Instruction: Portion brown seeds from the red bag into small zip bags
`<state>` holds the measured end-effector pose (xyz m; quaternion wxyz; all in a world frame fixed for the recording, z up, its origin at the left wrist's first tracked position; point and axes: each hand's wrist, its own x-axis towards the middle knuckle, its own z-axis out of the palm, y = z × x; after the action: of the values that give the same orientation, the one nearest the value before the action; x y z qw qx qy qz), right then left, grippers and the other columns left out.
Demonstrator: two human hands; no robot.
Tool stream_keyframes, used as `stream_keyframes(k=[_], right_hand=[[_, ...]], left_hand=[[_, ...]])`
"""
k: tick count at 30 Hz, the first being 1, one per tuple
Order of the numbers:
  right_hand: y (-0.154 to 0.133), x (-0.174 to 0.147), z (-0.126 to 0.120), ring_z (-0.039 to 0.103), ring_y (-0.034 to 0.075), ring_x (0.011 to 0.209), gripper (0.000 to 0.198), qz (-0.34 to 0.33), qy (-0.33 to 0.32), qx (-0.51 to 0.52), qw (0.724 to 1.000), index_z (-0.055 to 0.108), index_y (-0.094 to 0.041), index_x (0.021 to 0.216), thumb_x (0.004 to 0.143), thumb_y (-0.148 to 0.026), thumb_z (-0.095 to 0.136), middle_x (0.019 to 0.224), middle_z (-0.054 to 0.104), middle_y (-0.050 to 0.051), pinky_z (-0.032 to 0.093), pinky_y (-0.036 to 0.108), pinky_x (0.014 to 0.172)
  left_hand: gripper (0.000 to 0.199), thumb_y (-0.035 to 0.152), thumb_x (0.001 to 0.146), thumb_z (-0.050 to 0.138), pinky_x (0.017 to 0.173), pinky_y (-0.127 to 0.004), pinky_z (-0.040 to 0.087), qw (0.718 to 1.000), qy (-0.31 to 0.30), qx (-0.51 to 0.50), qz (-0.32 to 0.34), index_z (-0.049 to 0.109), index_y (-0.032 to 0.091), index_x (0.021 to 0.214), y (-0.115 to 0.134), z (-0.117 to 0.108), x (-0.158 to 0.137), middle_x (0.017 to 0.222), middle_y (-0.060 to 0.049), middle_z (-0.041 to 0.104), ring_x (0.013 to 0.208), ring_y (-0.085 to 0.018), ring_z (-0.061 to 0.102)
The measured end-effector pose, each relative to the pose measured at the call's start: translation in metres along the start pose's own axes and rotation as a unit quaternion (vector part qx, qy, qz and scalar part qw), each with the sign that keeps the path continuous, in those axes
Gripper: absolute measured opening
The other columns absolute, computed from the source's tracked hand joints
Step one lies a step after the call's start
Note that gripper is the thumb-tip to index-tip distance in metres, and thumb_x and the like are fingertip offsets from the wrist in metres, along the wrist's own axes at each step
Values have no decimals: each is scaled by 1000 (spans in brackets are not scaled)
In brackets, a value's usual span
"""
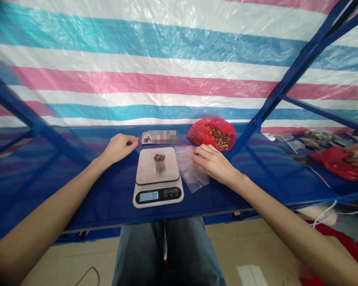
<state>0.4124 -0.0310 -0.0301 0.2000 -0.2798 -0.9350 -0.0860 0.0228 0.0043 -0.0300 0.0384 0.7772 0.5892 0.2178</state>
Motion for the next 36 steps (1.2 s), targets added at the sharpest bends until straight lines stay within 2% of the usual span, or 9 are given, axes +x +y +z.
stream_keyframes(k=[9,12,16,21,24,28,31,34,36], right_hand=[[14,50,-54,57,29,89,14,62,88,-61,992,64,-23,86,97,-20,56,86,66,10,43,45,83],[10,69,-62,57,28,84,13,76,87,-61,991,61,-23,83,92,-14,55,80,63,9,43,43,78],[15,80,-44,61,25,82,18,86,62,49,993,63,-21,86,81,-7,53,83,68,6,46,39,76],[32,74,-5,64,19,74,24,102,-11,232,967,66,-20,87,78,-6,49,84,70,4,49,32,67],[45,68,-1,67,22,91,37,88,24,180,979,71,-19,100,75,-4,50,100,72,7,53,35,81],[75,52,-14,67,22,85,29,194,125,69,971,71,-19,94,78,-5,52,97,72,8,52,33,79],[100,35,-10,71,23,84,27,267,54,2,962,74,-18,87,76,-4,54,94,76,9,52,31,78],[114,25,6,74,28,102,41,284,-45,-24,957,78,-14,104,74,0,54,111,80,14,53,31,86],[116,24,14,74,29,109,45,292,-69,-27,953,77,-13,114,78,0,53,120,79,16,53,31,89]], left_hand=[[45,44,100,39,62,-31,23,989,139,-38,-18,38,21,61,7,-19,-2,57,1,37,57,-13,31],[45,44,100,37,62,-31,22,987,150,-51,-19,35,21,62,9,-22,-3,57,1,35,57,-13,30],[45,44,100,38,62,-32,21,992,116,-41,-14,38,21,61,10,-18,-4,57,1,36,57,-14,29],[45,44,99,40,62,-32,21,996,90,-26,-5,40,21,60,9,-13,-3,56,1,37,56,-14,30],[44,43,98,40,62,-32,20,997,79,-25,-3,38,21,60,9,-13,-3,56,1,36,55,-14,30],[44,43,97,40,62,-33,20,998,66,-16,-5,37,21,60,8,-12,-2,56,0,37,55,-14,30],[43,43,97,40,61,-33,20,998,55,-12,-5,38,21,59,6,-10,-1,56,0,37,55,-14,30],[43,42,96,41,61,-32,20,999,49,-10,-3,37,21,59,5,-8,-1,56,0,36,54,-14,30],[43,43,96,41,61,-32,20,999,46,-8,-2,37,21,60,5,-8,-1,56,0,37,55,-14,30]])
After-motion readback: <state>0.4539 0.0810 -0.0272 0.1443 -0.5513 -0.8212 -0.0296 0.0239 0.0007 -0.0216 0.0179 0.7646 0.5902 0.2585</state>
